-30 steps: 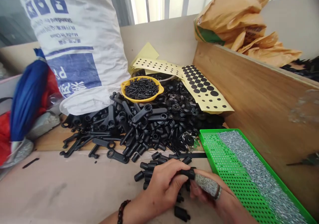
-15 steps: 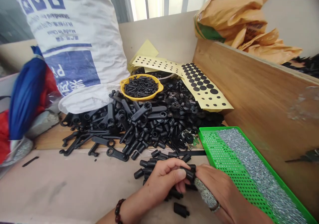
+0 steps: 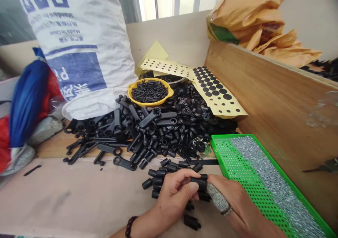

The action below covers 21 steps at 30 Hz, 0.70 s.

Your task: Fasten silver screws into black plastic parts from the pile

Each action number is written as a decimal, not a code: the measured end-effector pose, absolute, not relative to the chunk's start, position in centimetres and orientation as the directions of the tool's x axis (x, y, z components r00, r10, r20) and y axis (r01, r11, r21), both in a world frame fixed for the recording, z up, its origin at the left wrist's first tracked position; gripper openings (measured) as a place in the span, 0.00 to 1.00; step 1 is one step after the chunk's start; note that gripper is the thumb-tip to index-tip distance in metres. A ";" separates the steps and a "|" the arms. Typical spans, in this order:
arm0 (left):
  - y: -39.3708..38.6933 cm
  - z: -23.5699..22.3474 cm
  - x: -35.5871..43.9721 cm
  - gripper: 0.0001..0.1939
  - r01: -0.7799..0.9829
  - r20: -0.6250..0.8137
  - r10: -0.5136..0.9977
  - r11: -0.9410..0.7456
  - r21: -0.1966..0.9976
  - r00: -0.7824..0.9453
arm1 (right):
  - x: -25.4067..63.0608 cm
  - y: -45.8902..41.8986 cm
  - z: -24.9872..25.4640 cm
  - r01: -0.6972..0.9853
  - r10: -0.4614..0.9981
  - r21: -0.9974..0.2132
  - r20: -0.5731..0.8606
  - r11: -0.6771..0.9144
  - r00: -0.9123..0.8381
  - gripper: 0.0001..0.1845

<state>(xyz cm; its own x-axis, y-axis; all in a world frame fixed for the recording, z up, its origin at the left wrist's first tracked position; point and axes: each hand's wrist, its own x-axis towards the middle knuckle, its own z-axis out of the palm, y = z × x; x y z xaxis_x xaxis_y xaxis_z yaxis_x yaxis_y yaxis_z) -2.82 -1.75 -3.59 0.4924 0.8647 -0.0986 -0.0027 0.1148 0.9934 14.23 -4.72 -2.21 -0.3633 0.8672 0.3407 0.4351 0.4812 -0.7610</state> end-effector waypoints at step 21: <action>-1.5 -3.9 -2.2 0.17 -0.254 -0.270 0.862 0.402 0.880 0.428 | 13.7 -5.0 -3.2 0.630 0.877 -0.615 0.400 0.473 -0.268 0.09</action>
